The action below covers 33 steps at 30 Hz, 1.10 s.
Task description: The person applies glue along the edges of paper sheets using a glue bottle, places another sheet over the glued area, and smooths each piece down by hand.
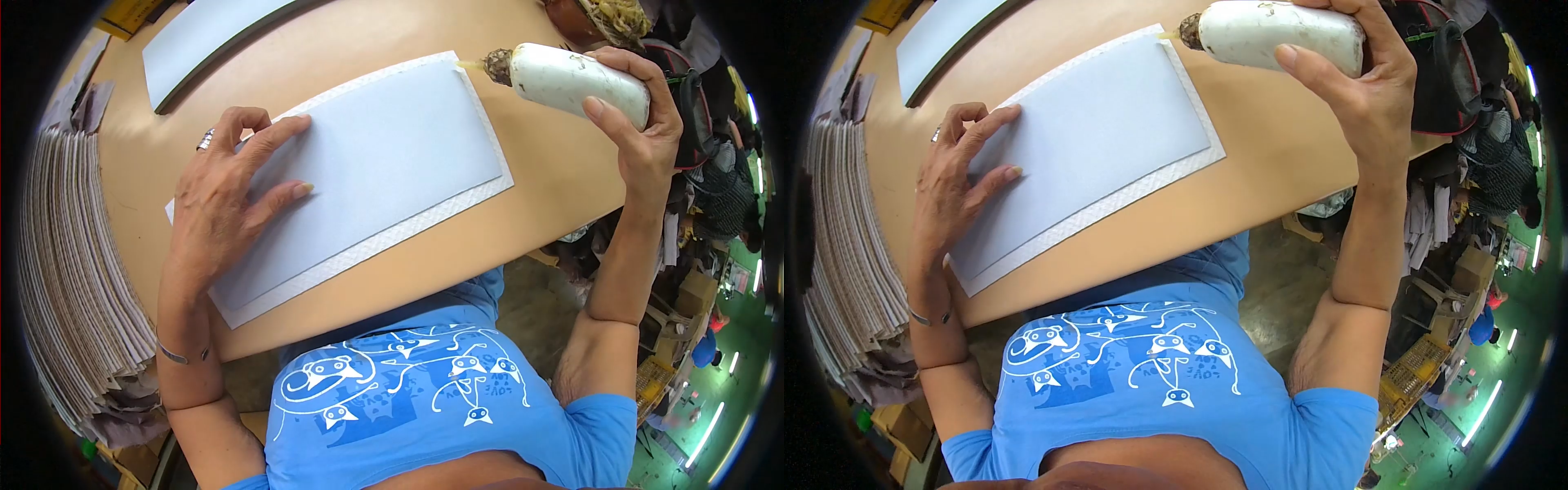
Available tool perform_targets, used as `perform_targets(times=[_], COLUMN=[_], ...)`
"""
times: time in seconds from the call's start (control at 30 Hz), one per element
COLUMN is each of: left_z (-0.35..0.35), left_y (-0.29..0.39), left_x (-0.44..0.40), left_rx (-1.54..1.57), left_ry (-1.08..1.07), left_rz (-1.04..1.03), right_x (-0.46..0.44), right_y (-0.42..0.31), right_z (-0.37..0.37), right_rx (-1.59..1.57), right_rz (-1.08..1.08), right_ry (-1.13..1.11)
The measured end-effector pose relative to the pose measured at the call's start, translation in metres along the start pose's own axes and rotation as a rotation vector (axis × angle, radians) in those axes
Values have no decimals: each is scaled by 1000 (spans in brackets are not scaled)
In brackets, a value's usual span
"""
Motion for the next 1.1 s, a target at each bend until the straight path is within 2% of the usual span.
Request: perform_targets(times=[0.53, 0.93, 1.1], left_z=[0, -1, 0], left_y=[-1, 0, 1], left_x=[-1, -1, -1], left_rx=[-18, -3, -14], left_ry=[-9, -5, -6], left_rz=[-1, 11, 12], right_x=[-4, -4, 1], right_y=[-6, -7, -10], right_z=[-6, -18, -9], right_rx=[94, 23, 95], right_rz=[50, 32, 12], right_ry=[-12, 16, -2])
Point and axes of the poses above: each hand's wrist, its own x-axis away from the middle knuckle, its own z-axis out of the back of the hand, y = z × x, the point moved 3 cm from there along -x, towards the middle knuckle, and after that the axes turned 9 degrees about -x, right-handed, at the moved point
